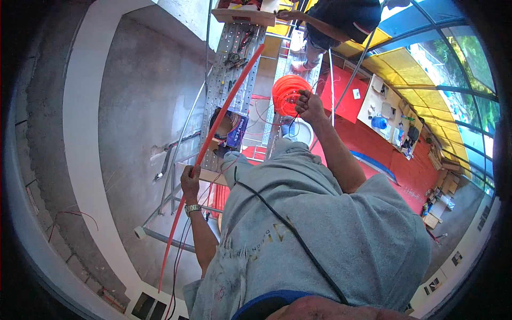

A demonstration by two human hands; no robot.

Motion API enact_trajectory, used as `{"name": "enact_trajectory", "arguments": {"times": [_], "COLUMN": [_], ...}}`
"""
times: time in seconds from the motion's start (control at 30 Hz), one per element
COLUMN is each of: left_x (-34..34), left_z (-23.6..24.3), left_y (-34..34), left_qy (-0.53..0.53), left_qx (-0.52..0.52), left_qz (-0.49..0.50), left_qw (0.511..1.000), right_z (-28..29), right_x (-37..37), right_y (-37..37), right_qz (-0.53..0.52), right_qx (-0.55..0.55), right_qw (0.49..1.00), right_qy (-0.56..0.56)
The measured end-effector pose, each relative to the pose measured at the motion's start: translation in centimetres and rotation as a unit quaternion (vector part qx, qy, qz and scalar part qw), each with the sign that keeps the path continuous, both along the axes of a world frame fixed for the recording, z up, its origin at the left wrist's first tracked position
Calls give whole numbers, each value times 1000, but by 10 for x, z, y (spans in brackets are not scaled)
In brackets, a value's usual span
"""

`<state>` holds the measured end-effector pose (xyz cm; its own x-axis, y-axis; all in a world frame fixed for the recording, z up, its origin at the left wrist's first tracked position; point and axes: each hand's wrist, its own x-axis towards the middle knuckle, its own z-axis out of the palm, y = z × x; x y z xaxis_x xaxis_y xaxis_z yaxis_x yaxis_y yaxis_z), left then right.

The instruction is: The person is feeding red electrical wire through a flexible conduit or conduit fitting on a construction site.

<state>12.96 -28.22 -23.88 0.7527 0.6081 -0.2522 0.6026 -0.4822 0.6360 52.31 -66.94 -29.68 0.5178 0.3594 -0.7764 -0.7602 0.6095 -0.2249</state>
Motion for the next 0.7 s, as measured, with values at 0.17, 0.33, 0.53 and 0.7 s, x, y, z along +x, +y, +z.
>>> {"name": "enact_trajectory", "arguments": {"times": [0.17,0.33,0.53,0.7], "left_x": [0,-1,-4,2], "left_z": [2,-1,0,4], "left_y": [-1,2,6,4], "left_qy": [12,-12,-1,-24], "left_qx": [-9,1,-1,-4], "left_qz": [3,-6,-5,-9], "left_qw": [1000,1000,1000,1000], "right_z": [-5,-5,9,-2], "right_x": [5,2,-6,-3], "right_y": [-4,-4,0,-5], "right_qz": [1,-1,-1,-7], "right_qx": [16,-5,-31,-37], "right_qw": [1000,1000,999,999], "right_qy": [-1,-15,-14,6]}}
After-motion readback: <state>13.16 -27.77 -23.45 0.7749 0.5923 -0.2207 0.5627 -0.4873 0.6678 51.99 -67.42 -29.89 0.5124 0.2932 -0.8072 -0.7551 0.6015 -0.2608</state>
